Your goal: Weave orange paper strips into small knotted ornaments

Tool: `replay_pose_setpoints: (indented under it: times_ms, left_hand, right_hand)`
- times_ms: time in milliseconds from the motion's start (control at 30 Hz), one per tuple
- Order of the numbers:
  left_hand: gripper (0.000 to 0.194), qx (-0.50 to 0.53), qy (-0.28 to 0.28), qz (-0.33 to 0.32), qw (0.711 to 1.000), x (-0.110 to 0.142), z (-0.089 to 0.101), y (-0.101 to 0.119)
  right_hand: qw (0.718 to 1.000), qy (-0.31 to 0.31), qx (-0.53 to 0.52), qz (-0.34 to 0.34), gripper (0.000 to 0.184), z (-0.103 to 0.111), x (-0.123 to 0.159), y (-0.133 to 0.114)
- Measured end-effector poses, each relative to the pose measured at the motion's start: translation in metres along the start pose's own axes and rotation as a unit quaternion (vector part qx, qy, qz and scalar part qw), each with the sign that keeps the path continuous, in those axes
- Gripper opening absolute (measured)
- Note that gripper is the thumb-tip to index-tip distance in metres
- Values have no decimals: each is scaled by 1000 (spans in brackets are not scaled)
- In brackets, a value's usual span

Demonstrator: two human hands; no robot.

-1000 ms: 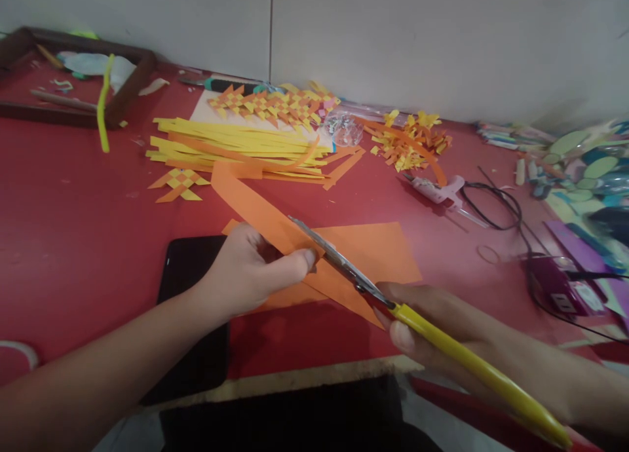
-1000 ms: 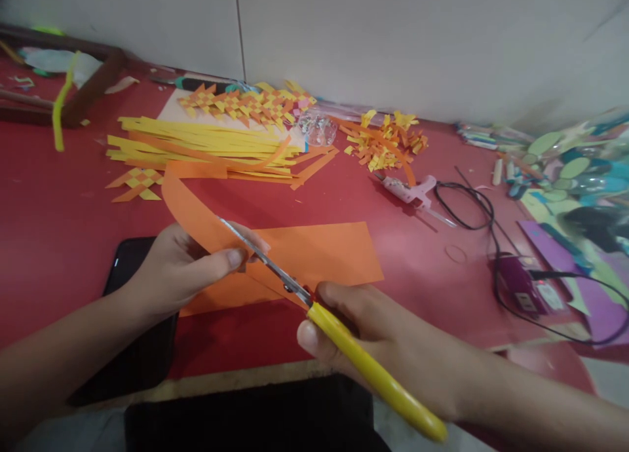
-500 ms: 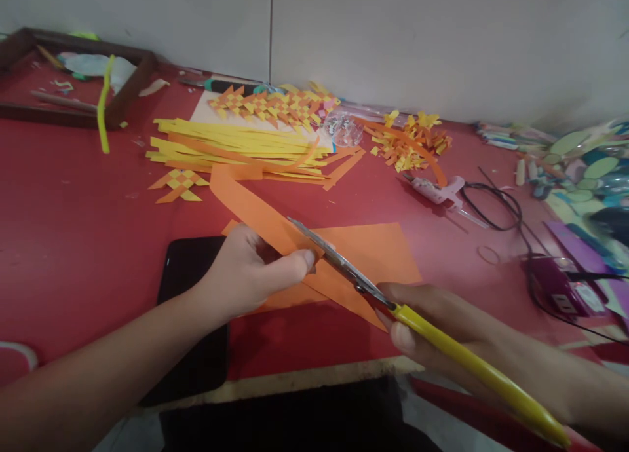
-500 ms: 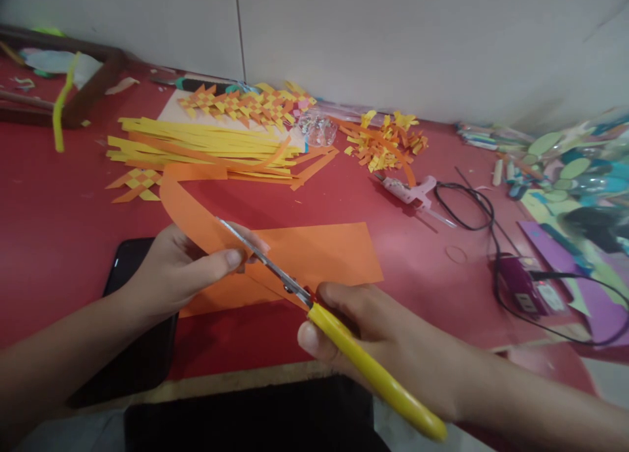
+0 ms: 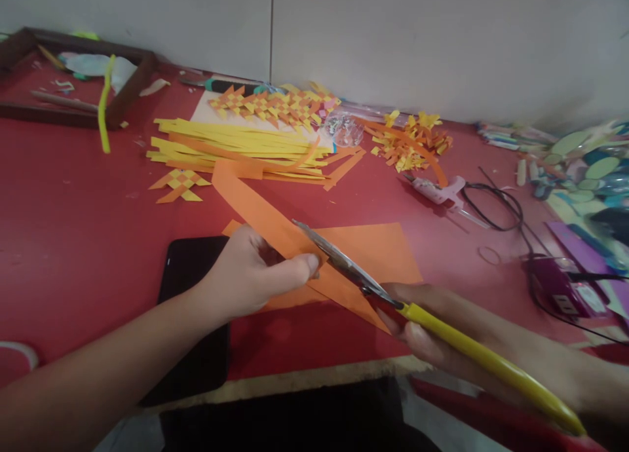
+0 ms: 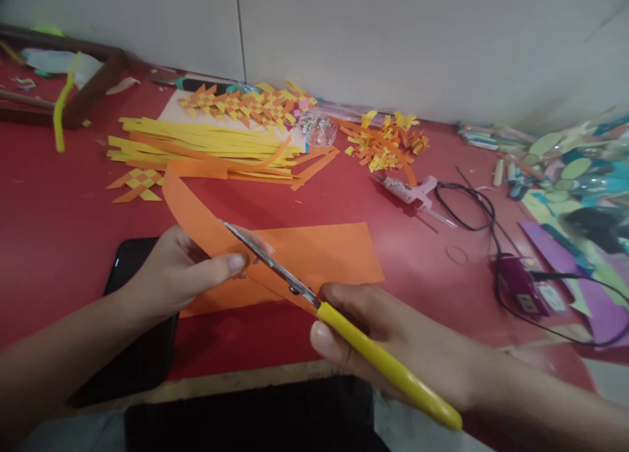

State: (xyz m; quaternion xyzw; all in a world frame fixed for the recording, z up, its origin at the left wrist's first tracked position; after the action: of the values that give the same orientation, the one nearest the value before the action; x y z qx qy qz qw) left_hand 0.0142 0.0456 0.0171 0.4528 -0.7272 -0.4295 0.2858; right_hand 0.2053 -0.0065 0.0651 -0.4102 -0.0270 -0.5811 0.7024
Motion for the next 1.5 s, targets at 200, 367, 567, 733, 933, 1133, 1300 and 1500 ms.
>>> replay_pose_setpoints:
  times_ms: [200, 367, 567, 733, 933, 1133, 1300, 1500]
  left_hand:
    - [8, -17, -4, 10, 1000, -1, -3, 3]
    - [7, -21, -4, -2, 1000, -1, -3, 3]
    - [7, -15, -5, 4, 1000, -1, -1, 2]
    - [8, -18, 0, 0, 1000, -2, 0, 3]
    - [9, -9, 5, 1, 1000, -1, -1, 3]
    - [10, 1, 6, 4, 1000, -2, -1, 3]
    - [9, 18, 3, 7, 1000, -1, -1, 0]
    - [9, 23, -3, 5, 1000, 0, 0, 0]
  right_hand:
    - [1000, -10, 9, -8, 45, 0, 1, -2]
    - [999, -30, 15, -8, 44, 1, 0, -4]
    - [999, -37, 17, -9, 41, -1, -3, 0]
    - [998, -64, 1, 4, 38, -5, -5, 4]
    - [998, -65, -10, 3, 37, -4, -5, 2]
    - [998, -64, -7, 2, 40, -6, -6, 3]
    - [998, -58, 0, 6, 40, -7, -4, 4]
    - [999, -47, 7, 23, 36, -7, -3, 3]
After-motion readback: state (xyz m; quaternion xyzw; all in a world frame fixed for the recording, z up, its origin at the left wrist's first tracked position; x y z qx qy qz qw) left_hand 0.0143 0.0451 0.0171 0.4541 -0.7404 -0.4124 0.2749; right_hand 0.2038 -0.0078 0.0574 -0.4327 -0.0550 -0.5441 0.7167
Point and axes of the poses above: each hand's wrist, its own x-axis away from the middle knuckle, its own z-axis out of the back of the hand, y = z × x, the point moved 5 cm from there along -x, towards the middle knuckle, and after that the axes turned 13 degrees about x, right-handed, at the moved point
